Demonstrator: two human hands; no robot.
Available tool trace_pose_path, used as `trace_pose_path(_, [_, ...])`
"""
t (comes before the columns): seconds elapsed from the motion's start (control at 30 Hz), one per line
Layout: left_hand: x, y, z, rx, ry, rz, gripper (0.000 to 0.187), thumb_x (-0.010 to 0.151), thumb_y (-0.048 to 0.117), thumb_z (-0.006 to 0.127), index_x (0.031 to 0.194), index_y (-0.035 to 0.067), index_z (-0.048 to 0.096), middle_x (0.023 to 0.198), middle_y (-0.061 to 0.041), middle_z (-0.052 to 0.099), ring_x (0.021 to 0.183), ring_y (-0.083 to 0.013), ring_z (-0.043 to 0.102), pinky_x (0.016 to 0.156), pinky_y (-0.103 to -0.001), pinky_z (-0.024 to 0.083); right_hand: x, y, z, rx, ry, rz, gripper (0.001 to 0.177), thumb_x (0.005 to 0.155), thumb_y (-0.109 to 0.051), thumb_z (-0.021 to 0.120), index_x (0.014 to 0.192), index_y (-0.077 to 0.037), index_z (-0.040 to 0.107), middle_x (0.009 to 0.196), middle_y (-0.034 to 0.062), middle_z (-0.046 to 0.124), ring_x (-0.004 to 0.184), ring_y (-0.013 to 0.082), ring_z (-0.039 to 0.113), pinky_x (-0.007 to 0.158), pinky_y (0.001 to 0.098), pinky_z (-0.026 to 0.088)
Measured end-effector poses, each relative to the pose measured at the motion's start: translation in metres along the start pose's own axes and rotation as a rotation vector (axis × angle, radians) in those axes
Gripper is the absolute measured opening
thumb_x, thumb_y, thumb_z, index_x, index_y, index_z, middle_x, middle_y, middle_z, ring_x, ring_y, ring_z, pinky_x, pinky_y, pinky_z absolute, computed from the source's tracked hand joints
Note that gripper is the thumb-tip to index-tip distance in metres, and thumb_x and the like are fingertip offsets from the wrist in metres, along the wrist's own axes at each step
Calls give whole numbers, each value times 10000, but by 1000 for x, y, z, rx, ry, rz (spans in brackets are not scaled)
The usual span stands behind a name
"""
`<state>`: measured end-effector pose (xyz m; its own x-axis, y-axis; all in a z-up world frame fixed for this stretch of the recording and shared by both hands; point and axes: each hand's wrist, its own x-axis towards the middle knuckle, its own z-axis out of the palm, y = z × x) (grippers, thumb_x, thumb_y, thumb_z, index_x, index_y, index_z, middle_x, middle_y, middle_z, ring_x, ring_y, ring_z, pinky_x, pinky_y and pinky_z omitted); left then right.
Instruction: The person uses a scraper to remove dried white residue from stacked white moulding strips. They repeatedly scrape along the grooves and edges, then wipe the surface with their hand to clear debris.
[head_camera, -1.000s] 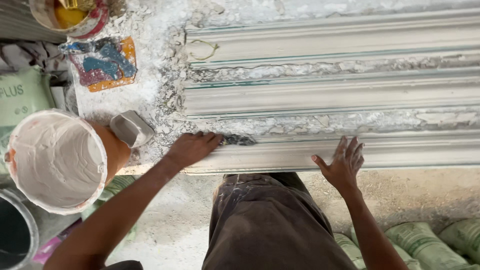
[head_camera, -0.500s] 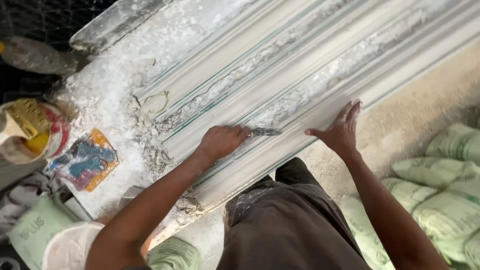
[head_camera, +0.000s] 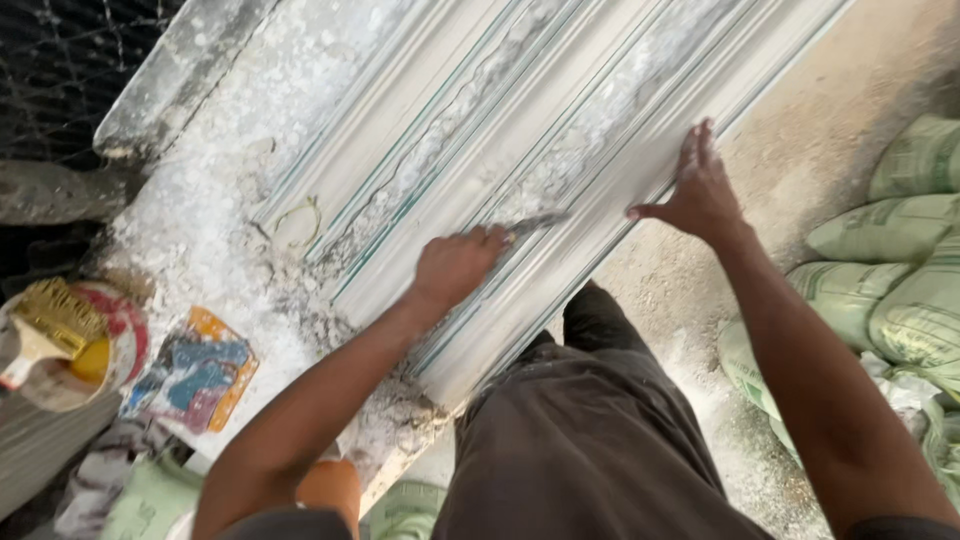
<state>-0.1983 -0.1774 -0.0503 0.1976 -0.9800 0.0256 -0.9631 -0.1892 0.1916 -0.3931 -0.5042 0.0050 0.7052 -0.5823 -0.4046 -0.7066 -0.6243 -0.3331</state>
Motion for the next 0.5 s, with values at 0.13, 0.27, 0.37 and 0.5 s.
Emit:
trace_pose_path(0.13, [-70, -29, -38, 22, -45, 104, 358, 1065, 343, 525, 1339, 135, 622, 965, -85, 686, 591, -268, 685, 480, -432, 541, -10, -16, -16, 66, 29, 20, 1479, 560, -515, 924, 1634, 98, 112, 1688, 336, 59, 1577, 481, 147, 1298, 522, 207])
trace_pose_path(0.27, [-143, -42, -17, 128, -111, 152, 350, 1039, 319, 544, 1348, 171, 615, 969, -61, 671, 545, -235, 662, 462, -410, 538, -9, -14, -11, 119, 50, 46, 1450, 565, -478, 929, 1639, 83, 131, 1695, 321, 78, 1585, 443, 142, 1306, 497, 178])
trace_pose_path(0.37, [-73, -24, -10, 129, -30, 114, 293, 1034, 333, 553, 1273, 186, 638, 867, -29, 650, 548, -221, 663, 454, -379, 531, -4, -7, -6, 120, 69, 41, 1435, 564, -470, 932, 1631, 96, 157, 1688, 339, 106, 1580, 453, 155, 1303, 502, 168])
trace_pose_path(0.5, [95, 4, 15, -22, -53, 29, 272, 1047, 319, 485, 1245, 165, 591, 897, -63, 667, 629, -335, 728, 576, -514, 580, -1, 2, -6, 34, 28, 39, 1442, 588, -582, 903, 1639, 70, 162, 1696, 310, 111, 1580, 449, 160, 1304, 542, 162])
